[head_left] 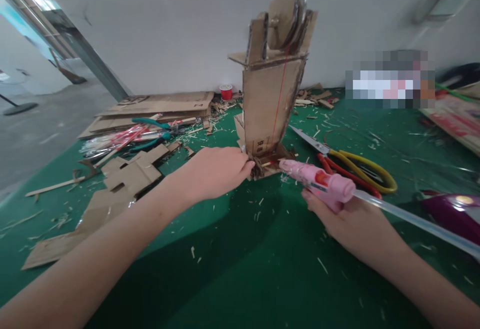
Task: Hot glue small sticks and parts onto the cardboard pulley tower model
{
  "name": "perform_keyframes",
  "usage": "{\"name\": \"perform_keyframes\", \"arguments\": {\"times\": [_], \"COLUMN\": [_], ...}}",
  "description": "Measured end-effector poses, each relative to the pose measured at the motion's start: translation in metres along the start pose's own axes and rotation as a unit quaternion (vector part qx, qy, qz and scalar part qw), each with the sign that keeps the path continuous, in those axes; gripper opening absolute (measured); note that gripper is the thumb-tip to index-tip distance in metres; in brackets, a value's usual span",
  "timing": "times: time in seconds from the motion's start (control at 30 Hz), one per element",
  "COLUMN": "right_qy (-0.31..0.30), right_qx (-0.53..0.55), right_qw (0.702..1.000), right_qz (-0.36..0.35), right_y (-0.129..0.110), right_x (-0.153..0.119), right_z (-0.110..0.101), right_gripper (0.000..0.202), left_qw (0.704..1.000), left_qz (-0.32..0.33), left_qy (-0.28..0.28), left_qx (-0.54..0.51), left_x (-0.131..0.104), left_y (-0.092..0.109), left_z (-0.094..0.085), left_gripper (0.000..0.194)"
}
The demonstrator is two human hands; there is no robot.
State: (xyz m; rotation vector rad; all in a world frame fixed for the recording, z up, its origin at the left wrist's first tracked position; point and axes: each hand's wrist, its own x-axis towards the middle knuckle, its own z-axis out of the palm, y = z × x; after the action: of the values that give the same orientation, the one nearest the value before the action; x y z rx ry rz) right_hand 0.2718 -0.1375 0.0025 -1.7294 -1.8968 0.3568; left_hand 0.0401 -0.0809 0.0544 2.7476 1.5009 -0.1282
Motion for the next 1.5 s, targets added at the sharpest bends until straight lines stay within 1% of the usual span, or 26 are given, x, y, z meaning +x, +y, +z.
{"name": "perform_keyframes", "arguments": {"times": [0.07,0.17,0.3,0.47,0.63,0.8,0.83,0.93,1.0,1.1,1.17,1.27,1.37,1.5], "right_qy": [-0.004,-0.038,-0.040,-0.042,-0.056,-0.005,-0.007,-0.039,-0.039,-0.017,-0.034,-0.059,-0.044,-0.018], "right_qx": [0.008,0.012,-0.014,0.024,0.018,-0.007,-0.008,0.015,0.016,-0.008,-0.014,-0.024,-0.036,-0.011], "right_qw": [1.000,0.999,0.999,0.999,0.998,1.000,1.000,0.999,0.998,1.000,0.999,0.998,0.998,1.000], "right_qz": [0.000,-0.006,0.000,0.017,-0.004,-0.003,0.006,0.033,0.038,0.025,0.007,-0.006,-0.001,0.000], "right_y": [0.0013,0.0049,0.0086,0.0042,0.0036,0.0049,0.0047,0.0028,0.0014,0.0016,0.0036,0.0079,0.0096,0.0064], "right_x": [-0.0002,0.0011,0.0015,-0.0004,-0.0004,-0.0015,-0.0015,-0.0013,-0.0011,-0.0006,-0.0002,-0.0001,-0.0005,-0.0010], "right_z": [0.0006,-0.0005,-0.0013,-0.0024,-0.0027,0.0008,0.0009,0.0003,-0.0002,-0.0008,-0.0014,-0.0020,-0.0012,0.0017], "right_gripper": [0.031,0.032,0.029,0.030,0.030,0.032,0.032,0.032,0.033,0.030,0.031,0.034,0.034,0.032], "left_qw": [1.000,1.000,1.000,1.000,1.000,1.000,1.000,1.000,1.000,1.000,0.999,0.999,0.999,0.999], "left_qz": [-0.005,-0.003,-0.001,0.002,-0.004,-0.002,-0.002,-0.004,-0.009,-0.014,-0.012,-0.007,0.000,0.001], "left_qy": [-0.004,-0.004,-0.002,-0.004,-0.005,-0.003,-0.002,-0.001,0.003,0.023,0.038,0.046,0.045,0.040], "left_qx": [0.000,-0.001,0.008,0.006,0.007,0.008,0.009,0.001,-0.004,-0.007,-0.006,-0.002,-0.004,-0.007], "left_x": [0.0003,0.0007,0.0004,-0.0003,0.0000,-0.0003,-0.0002,0.0005,0.0013,0.0022,0.0024,0.0025,0.0029,0.0040], "left_y": [0.0003,0.0002,-0.0004,-0.0010,-0.0005,-0.0008,-0.0012,-0.0025,-0.0029,-0.0022,-0.0014,-0.0014,-0.0026,-0.0028], "left_z": [-0.0003,-0.0003,0.0004,0.0009,0.0007,0.0013,0.0017,0.0033,0.0037,0.0028,0.0018,0.0015,0.0026,0.0035], "left_gripper": [0.052,0.052,0.052,0.051,0.052,0.050,0.049,0.051,0.052,0.051,0.050,0.045,0.042,0.044]}}
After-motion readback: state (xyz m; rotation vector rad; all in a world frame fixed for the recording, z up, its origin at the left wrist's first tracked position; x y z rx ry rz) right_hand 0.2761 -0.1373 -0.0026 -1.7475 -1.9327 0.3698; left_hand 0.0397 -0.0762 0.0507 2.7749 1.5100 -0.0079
